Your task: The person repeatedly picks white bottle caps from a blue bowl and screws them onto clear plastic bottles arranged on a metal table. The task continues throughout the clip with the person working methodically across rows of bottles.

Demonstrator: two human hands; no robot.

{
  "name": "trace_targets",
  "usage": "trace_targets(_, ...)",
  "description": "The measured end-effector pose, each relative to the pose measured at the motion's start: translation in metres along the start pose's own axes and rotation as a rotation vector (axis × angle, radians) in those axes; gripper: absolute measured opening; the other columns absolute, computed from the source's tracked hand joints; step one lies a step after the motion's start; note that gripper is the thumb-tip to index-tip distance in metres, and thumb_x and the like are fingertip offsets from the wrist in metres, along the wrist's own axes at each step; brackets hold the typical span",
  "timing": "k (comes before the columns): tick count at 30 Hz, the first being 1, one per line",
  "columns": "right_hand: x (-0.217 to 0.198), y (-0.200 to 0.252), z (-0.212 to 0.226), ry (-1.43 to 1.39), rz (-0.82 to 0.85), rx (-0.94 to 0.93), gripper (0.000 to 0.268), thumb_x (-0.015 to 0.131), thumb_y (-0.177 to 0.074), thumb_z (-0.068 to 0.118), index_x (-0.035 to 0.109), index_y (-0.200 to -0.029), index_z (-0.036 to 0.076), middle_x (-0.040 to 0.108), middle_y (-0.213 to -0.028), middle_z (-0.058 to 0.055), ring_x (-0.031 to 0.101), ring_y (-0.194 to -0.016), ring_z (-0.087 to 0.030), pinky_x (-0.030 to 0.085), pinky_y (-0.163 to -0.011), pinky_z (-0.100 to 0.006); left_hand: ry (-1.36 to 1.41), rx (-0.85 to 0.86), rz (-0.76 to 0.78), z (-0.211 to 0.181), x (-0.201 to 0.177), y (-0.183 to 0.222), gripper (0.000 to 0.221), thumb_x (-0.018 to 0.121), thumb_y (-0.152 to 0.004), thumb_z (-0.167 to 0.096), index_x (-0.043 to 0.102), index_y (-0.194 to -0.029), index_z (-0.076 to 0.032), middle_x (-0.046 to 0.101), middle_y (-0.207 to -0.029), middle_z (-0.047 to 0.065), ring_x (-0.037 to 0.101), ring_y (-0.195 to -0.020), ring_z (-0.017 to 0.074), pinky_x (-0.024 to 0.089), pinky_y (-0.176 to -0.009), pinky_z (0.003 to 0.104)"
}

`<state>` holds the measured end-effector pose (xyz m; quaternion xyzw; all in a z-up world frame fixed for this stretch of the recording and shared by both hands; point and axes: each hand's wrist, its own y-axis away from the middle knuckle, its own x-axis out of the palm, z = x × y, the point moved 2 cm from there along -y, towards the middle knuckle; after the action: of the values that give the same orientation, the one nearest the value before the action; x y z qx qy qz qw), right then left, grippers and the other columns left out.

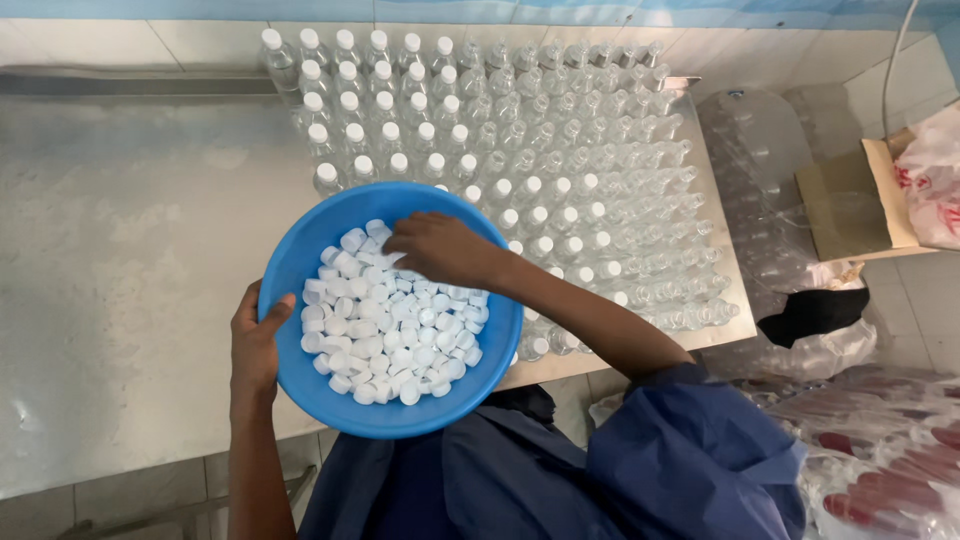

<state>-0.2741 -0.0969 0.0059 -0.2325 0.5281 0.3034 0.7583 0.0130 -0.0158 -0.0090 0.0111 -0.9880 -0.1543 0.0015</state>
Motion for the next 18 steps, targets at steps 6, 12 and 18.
trace_targets(6, 0.111, -0.027, -0.009, 0.449, 0.035, -0.096, 0.034, 0.082, -0.094, 0.014, 0.070, -0.126, 0.011, 0.070, -0.126, -0.017, 0.073, -0.112, -0.036, 0.058, -0.091, -0.051, -0.022, 0.031, -0.009, 0.007, -0.006, 0.000, 0.047, 0.069, -0.110, -0.025, 0.061, -0.153, -0.007, 0.066, -0.123, 0.019, 0.064, -0.114, 0.0291, 0.052, -0.100, 0.058)
trace_targets(12, 0.054, 0.002, 0.021, 0.077, 0.071, 0.083, 0.037, 0.080, -0.092, 0.003, 0.072, -0.128, 0.006, 0.065, -0.121, -0.019, 0.072, -0.108, -0.040, 0.058, -0.094, -0.055, 0.005, 0.032, -0.012, 0.013, -0.007, 0.000, 0.044, 0.071, -0.111, -0.024, 0.062, -0.152, -0.009, 0.065, -0.113, 0.012, 0.063, -0.104, 0.0234, 0.056, -0.096, 0.053)
trace_targets(18, 0.018, 0.065, 0.043, -0.648, -0.098, 0.182, 0.042, 0.075, -0.105, 0.019, 0.065, -0.146, 0.020, 0.049, -0.131, -0.004, 0.060, -0.108, -0.024, 0.052, -0.093, -0.041, -0.065, -0.064, -0.069, 0.031, -0.014, -0.016, 0.046, 0.065, -0.109, -0.021, 0.060, -0.153, -0.007, 0.068, -0.140, 0.014, 0.066, -0.124, 0.0315, 0.056, -0.100, 0.046)
